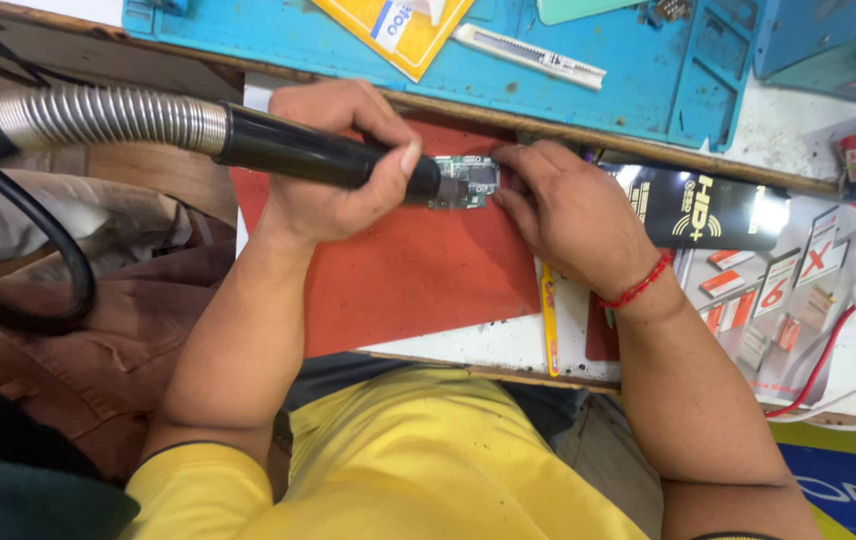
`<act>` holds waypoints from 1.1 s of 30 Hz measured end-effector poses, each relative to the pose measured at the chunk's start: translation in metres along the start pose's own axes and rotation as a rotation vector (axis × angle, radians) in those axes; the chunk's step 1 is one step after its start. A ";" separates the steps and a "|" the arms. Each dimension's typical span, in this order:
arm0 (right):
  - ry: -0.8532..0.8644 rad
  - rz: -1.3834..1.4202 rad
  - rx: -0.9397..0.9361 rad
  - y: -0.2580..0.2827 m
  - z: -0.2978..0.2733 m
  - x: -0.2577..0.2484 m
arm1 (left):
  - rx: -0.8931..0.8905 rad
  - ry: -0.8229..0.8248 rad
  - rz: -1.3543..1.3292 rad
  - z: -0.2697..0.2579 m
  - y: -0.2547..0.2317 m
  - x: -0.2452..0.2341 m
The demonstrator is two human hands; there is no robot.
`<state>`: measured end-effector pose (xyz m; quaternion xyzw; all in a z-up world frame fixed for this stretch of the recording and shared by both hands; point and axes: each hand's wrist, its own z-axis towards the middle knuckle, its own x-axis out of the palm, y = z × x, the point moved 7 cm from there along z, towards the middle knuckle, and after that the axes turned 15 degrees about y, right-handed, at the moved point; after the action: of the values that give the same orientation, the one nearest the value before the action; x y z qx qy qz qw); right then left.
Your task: The person uses a hot air gun to apply heat to a small circuit board placed on a red mat. They hold the board steady with one hand while directing the hot air nozzle with the other, moving the tool across different components on the board.
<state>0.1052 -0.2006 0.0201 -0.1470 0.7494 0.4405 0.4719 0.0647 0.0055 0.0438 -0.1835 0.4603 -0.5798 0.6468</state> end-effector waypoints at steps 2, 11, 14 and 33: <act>-0.034 -0.011 -0.058 0.001 -0.001 -0.003 | -0.041 -0.052 0.081 -0.002 0.002 0.000; -0.023 -0.009 -0.027 0.001 -0.003 0.000 | 0.003 -0.043 0.025 -0.003 -0.002 -0.001; -0.023 0.003 -0.023 0.001 -0.002 0.000 | -0.007 -0.078 0.017 -0.005 -0.001 -0.001; -0.011 0.002 0.012 -0.002 -0.001 0.002 | -0.023 0.037 -0.070 -0.003 0.000 0.004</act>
<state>0.1051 -0.2026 0.0176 -0.1411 0.7496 0.4371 0.4765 0.0620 0.0032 0.0407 -0.1962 0.4721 -0.5999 0.6155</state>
